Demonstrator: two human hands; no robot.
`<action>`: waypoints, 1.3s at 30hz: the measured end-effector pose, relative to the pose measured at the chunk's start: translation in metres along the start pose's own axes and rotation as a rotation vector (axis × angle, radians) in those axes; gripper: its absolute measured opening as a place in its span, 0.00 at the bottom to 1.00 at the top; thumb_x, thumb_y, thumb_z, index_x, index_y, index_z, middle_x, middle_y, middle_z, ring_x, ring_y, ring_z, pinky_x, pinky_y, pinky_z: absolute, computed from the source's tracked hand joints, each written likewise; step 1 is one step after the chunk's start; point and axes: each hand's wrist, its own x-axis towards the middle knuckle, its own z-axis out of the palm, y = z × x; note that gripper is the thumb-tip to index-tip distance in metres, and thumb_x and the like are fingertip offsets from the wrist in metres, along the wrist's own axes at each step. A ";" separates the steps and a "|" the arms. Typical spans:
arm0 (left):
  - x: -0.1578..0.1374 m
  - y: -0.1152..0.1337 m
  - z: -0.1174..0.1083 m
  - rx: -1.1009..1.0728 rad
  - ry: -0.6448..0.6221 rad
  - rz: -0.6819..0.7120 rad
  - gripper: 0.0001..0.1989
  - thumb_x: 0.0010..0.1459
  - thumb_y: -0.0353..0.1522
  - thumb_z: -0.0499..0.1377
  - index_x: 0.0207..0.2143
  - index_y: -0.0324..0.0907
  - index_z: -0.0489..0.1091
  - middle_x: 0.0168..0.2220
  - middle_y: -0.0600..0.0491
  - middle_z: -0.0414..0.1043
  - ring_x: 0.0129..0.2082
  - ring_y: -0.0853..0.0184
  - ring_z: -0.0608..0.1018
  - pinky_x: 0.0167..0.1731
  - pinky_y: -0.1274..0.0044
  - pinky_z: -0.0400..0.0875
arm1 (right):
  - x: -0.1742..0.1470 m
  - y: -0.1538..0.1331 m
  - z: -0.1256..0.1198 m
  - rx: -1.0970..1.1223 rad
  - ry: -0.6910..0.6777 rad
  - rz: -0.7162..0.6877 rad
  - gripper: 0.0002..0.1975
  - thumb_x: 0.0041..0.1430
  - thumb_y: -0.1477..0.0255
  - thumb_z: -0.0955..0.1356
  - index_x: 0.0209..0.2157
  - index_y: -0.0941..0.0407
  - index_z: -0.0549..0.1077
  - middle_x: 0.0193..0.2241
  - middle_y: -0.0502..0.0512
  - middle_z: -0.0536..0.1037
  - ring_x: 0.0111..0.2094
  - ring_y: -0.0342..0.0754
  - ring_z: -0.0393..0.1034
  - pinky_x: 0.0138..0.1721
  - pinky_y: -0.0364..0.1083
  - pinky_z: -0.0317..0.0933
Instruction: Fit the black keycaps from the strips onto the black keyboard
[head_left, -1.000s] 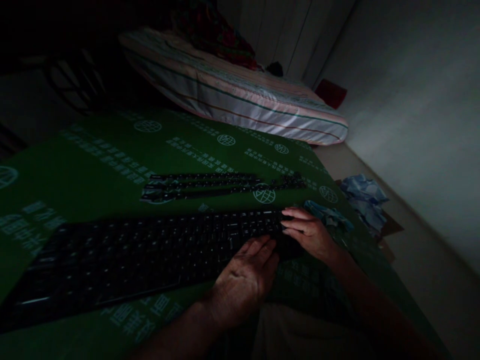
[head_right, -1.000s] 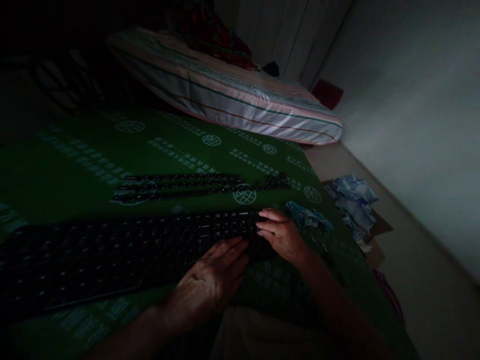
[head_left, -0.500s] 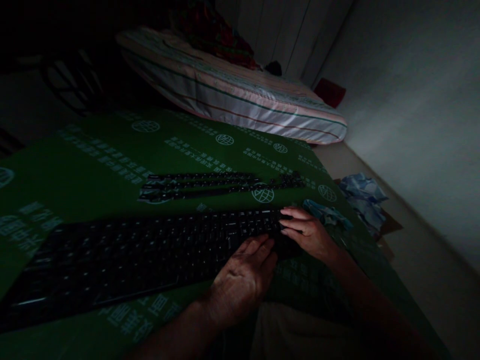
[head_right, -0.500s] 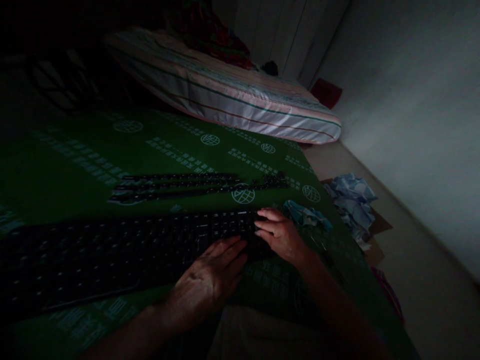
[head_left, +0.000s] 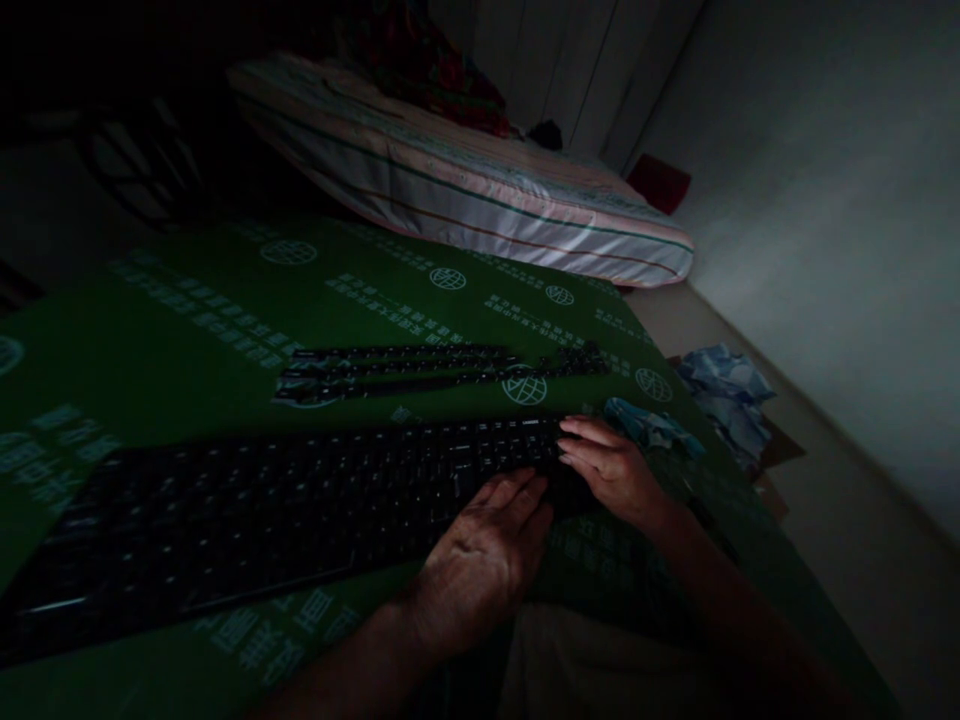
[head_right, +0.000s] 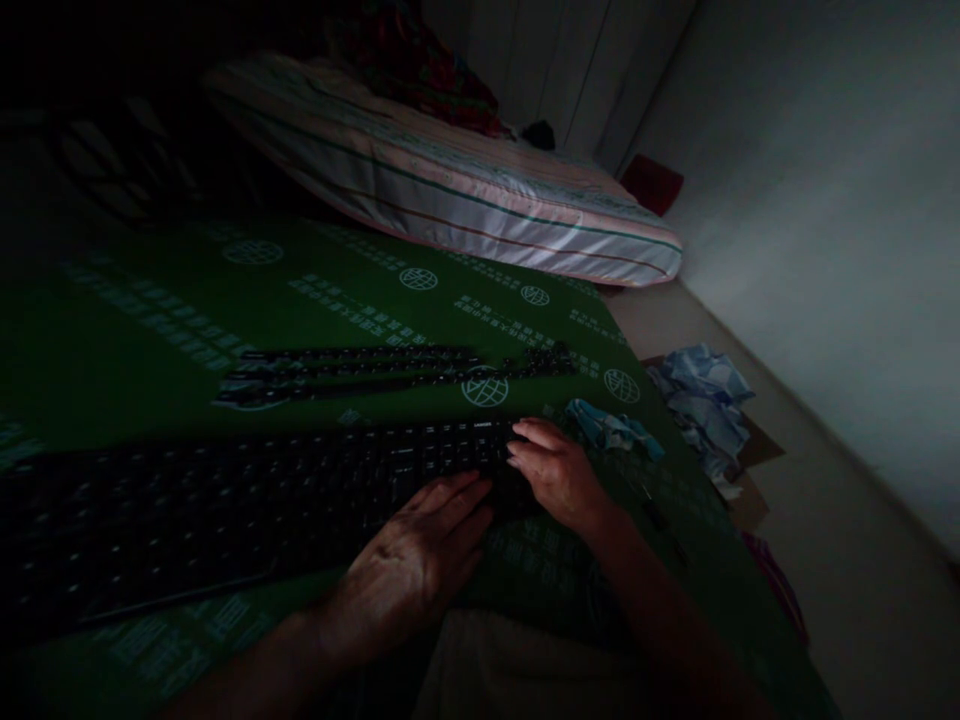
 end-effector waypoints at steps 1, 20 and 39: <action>0.000 0.000 0.000 -0.003 -0.004 0.000 0.14 0.60 0.29 0.51 0.46 0.38 0.69 0.54 0.46 0.68 0.57 0.59 0.66 0.56 0.66 0.61 | 0.000 0.000 0.000 -0.007 -0.010 -0.006 0.10 0.59 0.75 0.65 0.40 0.54 0.77 0.45 0.59 0.77 0.49 0.51 0.70 0.50 0.52 0.69; 0.000 0.000 0.001 -0.017 -0.005 0.004 0.14 0.59 0.29 0.52 0.46 0.38 0.68 0.54 0.46 0.68 0.57 0.59 0.66 0.56 0.67 0.62 | -0.010 -0.003 0.003 -0.044 0.037 -0.039 0.13 0.60 0.74 0.66 0.46 0.54 0.75 0.48 0.59 0.76 0.55 0.52 0.65 0.54 0.55 0.66; -0.001 -0.001 0.001 -0.008 -0.004 0.013 0.14 0.60 0.29 0.51 0.48 0.38 0.68 0.54 0.45 0.68 0.57 0.58 0.66 0.56 0.65 0.62 | -0.017 -0.005 -0.003 -0.151 -0.051 -0.042 0.19 0.61 0.71 0.65 0.54 0.55 0.68 0.55 0.59 0.69 0.60 0.54 0.58 0.58 0.57 0.61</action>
